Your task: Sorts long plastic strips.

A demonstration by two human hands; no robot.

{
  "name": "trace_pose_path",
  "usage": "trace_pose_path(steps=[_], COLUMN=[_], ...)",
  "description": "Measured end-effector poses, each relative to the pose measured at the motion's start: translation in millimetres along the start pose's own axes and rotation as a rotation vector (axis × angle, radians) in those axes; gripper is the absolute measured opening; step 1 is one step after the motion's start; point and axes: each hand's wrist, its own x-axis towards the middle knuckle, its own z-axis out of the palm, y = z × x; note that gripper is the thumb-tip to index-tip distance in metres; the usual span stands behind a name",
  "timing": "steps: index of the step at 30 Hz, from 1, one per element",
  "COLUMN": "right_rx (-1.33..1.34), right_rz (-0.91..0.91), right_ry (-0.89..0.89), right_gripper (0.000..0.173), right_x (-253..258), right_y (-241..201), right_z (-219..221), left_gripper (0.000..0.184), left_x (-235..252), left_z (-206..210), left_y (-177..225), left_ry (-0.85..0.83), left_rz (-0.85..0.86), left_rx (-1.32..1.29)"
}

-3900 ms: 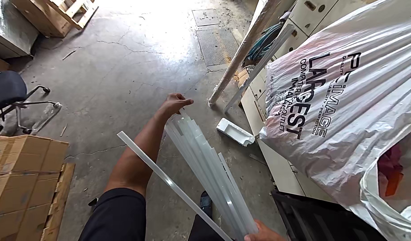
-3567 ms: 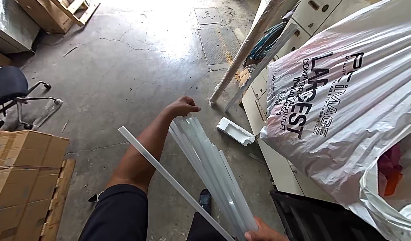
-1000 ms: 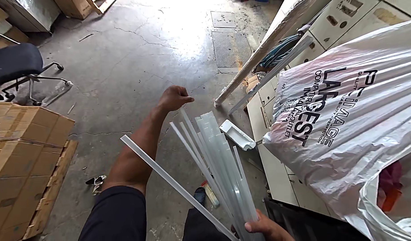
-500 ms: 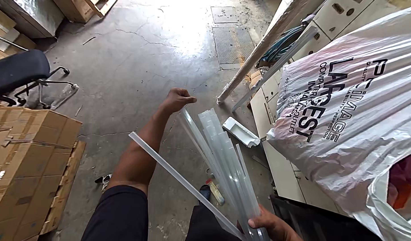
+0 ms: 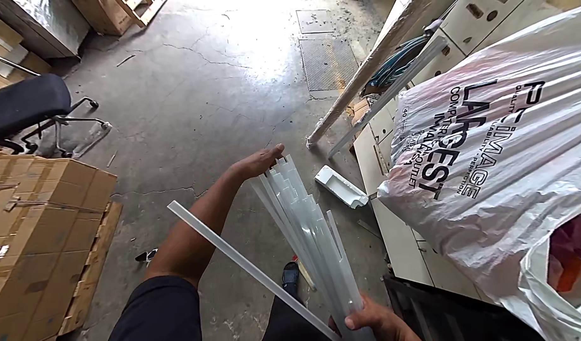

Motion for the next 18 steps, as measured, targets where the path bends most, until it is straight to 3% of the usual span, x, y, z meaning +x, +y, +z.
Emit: trace_pose_path(steps=[4,6,8,11,14,16,18], right_rx=[0.002,0.0,-0.006,-0.002,0.02,0.017,0.012], right_rz=[0.0,0.015,0.028,0.031,0.047,0.067,0.082], right_ry=[0.015,0.046,0.058,0.055,0.063,0.064,0.056], right_gripper=[0.046,0.049,0.049,0.048,0.052,0.054,0.054], right_x=[-3.9,-2.5,0.9,5.5,8.5,10.8,10.6], right_y=[-3.2,-4.1,-5.6,-4.4,-0.7,-0.2,0.5], right_z=[-0.3,2.4,5.1,4.9,2.0,0.8,1.5], left_gripper=[0.092,0.103,0.109,0.124,0.13,0.119,0.111], left_x=[-33.7,-55.5,-76.1,-112.3,-153.3,-167.6,-169.5], left_z=[-18.6,-25.0,-21.7,3.0,55.6,86.0,110.2], left_y=[-21.3,-28.3,-42.0,-72.4,-94.3,-107.3,-125.1], left_ry=[-0.034,0.065,0.222,0.386,0.463,0.533,0.715], left_rz=[-0.01,0.089,0.229,0.477,0.6,0.587,0.348], left_rx=[-0.066,-0.206,-0.51,-0.907,-1.172,-1.411,-1.624])
